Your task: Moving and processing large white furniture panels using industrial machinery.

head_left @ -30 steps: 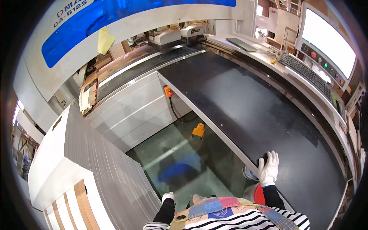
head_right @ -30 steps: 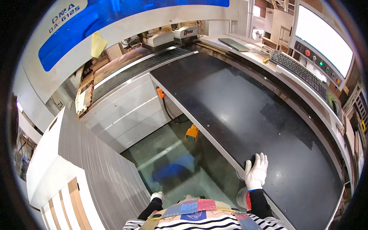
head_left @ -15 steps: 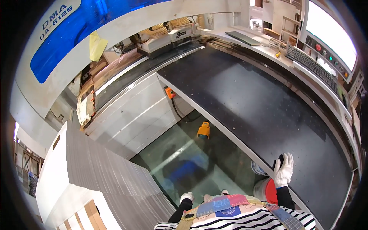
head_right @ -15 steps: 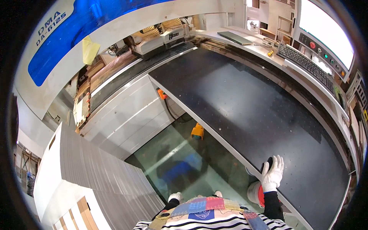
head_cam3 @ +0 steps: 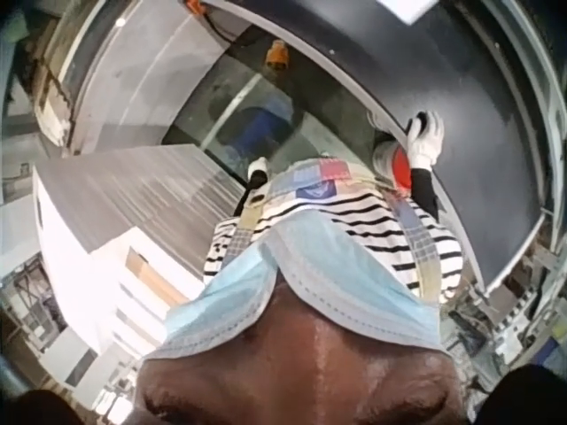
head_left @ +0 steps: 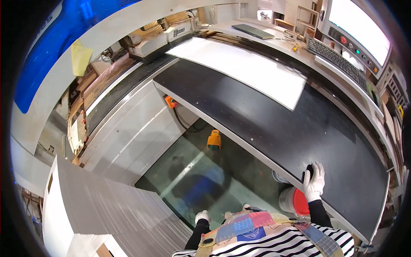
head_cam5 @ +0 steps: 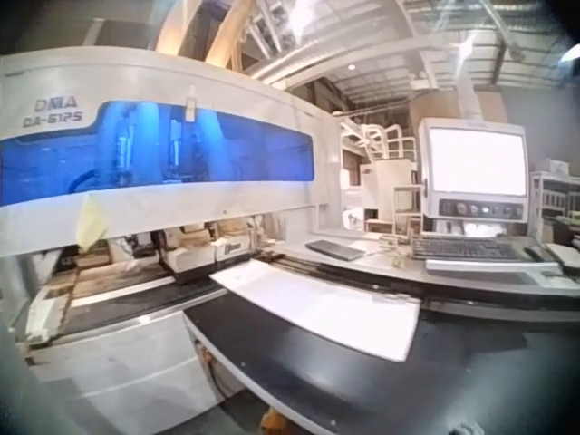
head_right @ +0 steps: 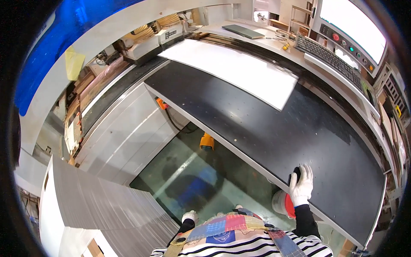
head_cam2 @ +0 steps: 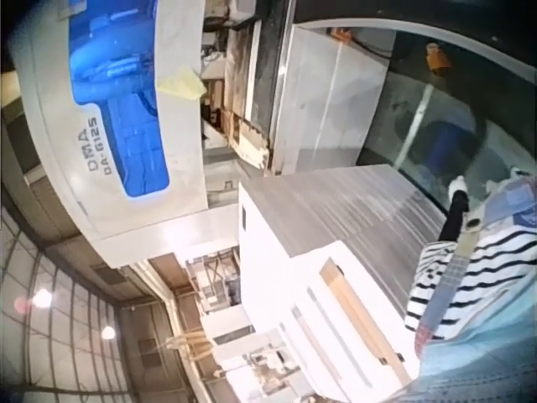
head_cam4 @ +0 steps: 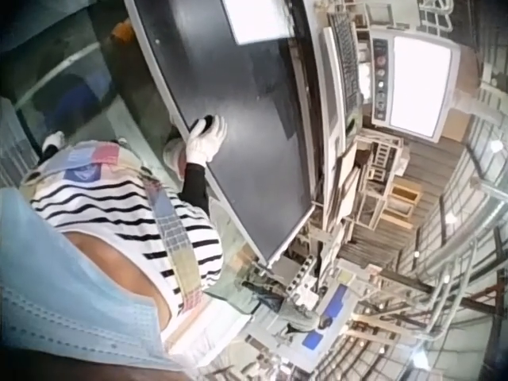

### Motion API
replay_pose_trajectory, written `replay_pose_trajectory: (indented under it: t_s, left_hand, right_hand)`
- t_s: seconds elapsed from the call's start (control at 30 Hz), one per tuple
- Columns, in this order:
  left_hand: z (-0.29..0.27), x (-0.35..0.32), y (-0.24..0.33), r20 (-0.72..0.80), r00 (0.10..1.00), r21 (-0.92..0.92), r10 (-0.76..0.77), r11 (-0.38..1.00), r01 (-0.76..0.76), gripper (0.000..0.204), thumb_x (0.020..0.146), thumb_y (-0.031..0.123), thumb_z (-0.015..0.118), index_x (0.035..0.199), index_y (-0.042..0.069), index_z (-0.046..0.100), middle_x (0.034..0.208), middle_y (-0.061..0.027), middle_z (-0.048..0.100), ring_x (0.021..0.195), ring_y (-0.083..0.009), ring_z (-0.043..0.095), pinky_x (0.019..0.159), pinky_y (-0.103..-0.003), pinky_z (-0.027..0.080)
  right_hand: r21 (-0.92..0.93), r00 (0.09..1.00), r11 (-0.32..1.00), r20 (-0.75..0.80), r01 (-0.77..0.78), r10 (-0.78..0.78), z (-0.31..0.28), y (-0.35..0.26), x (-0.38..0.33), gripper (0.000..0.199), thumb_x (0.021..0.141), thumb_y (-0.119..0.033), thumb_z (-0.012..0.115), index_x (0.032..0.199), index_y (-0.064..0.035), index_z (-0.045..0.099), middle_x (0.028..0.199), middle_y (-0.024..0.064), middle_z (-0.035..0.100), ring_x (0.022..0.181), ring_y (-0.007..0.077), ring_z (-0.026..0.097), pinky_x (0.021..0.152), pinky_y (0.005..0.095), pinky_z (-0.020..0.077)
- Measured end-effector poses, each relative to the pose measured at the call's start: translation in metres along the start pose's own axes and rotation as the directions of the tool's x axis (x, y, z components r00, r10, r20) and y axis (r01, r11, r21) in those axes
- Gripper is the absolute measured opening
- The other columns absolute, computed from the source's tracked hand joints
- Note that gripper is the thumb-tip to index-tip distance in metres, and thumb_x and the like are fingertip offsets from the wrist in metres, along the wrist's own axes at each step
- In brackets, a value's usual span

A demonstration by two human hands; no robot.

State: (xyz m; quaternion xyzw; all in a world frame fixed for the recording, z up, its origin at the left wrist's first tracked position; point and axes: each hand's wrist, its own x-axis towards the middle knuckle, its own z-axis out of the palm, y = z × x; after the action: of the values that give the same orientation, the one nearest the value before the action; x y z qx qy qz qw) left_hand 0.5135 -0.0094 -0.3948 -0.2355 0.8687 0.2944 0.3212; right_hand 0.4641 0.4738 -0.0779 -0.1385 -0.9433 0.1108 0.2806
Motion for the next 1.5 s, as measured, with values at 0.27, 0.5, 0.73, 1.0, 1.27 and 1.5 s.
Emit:
replay_pose_trajectory:
  t_s: [0.27,0.5,0.73,1.0,1.27,1.5]
  left_hand:
    - [-0.052,0.039,0.054,-0.066,0.998,-0.732,-0.022,0.681,-0.033,0.037,0.091,0.034,0.06,0.104,0.001,0.069,0.079,-0.008,0.07,0.072,-0.0284,0.066,0.071,-0.038,0.052]
    - [-0.2,0.022,0.211,-0.735,0.638,-0.207,0.231,0.819,-0.534,0.024,0.093,0.028,0.06,0.104,0.01,0.072,0.101,-0.0153,0.072,0.096,-0.0318,0.069,0.087,-0.04,0.053]
    - [-0.341,0.021,0.403,-0.755,0.234,0.114,0.612,0.475,-0.873,0.018,0.094,0.011,0.06,0.108,0.005,0.068,0.104,-0.0156,0.07,0.097,-0.0318,0.068,0.086,-0.039,0.054]
    - [-0.386,0.06,0.507,-0.506,0.244,0.299,0.827,0.433,-0.85,0.018,0.091,0.012,0.061,0.106,0.007,0.068,0.104,-0.0138,0.07,0.092,-0.0332,0.068,0.081,-0.039,0.055]
    - [-0.44,0.114,0.489,-0.55,0.244,0.33,0.798,0.477,-0.815,0.02,0.093,0.013,0.061,0.109,0.005,0.068,0.107,-0.0167,0.068,0.1,-0.0336,0.066,0.088,-0.04,0.053]
    - [-0.514,0.164,0.423,-0.631,0.511,0.351,0.584,0.802,-0.483,0.045,0.093,0.032,0.066,0.129,0.007,0.058,0.121,-0.0182,0.064,0.111,-0.0354,0.063,0.096,-0.043,0.05]
  right_hand:
    - [0.109,0.975,0.976,-0.095,-0.189,0.2,0.002,0.037,0.055,0.037,0.095,-0.024,0.062,0.125,-0.0017,0.057,0.128,0.0216,0.058,0.121,0.0377,0.055,0.102,0.0422,0.0443]
    - [-0.163,0.976,0.963,-0.089,-0.213,0.201,0.029,0.099,0.176,0.049,0.096,-0.031,0.059,0.128,0.0055,0.054,0.132,0.0261,0.055,0.127,0.0392,0.05,0.107,0.0434,0.0401]
    - [-0.143,0.98,0.971,0.026,-0.193,0.199,0.156,0.056,0.315,0.062,0.098,-0.037,0.05,0.145,0.0029,0.04,0.153,0.0253,0.033,0.142,0.0378,0.031,0.117,0.0415,0.028]
    - [-0.192,0.922,0.981,0.375,-0.027,0.099,0.208,-0.027,0.376,0.068,0.098,-0.045,0.044,0.148,-0.0007,0.034,0.155,0.0253,0.029,0.146,0.0408,0.023,0.12,0.05,0.0146]
    - [-0.123,0.915,0.992,0.403,0.02,0.032,0.137,-0.046,0.29,0.071,0.092,-0.039,0.056,0.146,0.0013,0.035,0.153,0.0295,0.031,0.144,0.0453,0.024,0.12,0.0514,0.0147]
    - [-0.103,0.945,0.944,-0.13,-0.314,0.3,0.053,-0.019,0.143,0.059,0.091,-0.034,0.061,0.138,-0.0017,0.049,0.143,0.0244,0.046,0.129,0.0423,0.047,0.11,0.0471,0.0372]
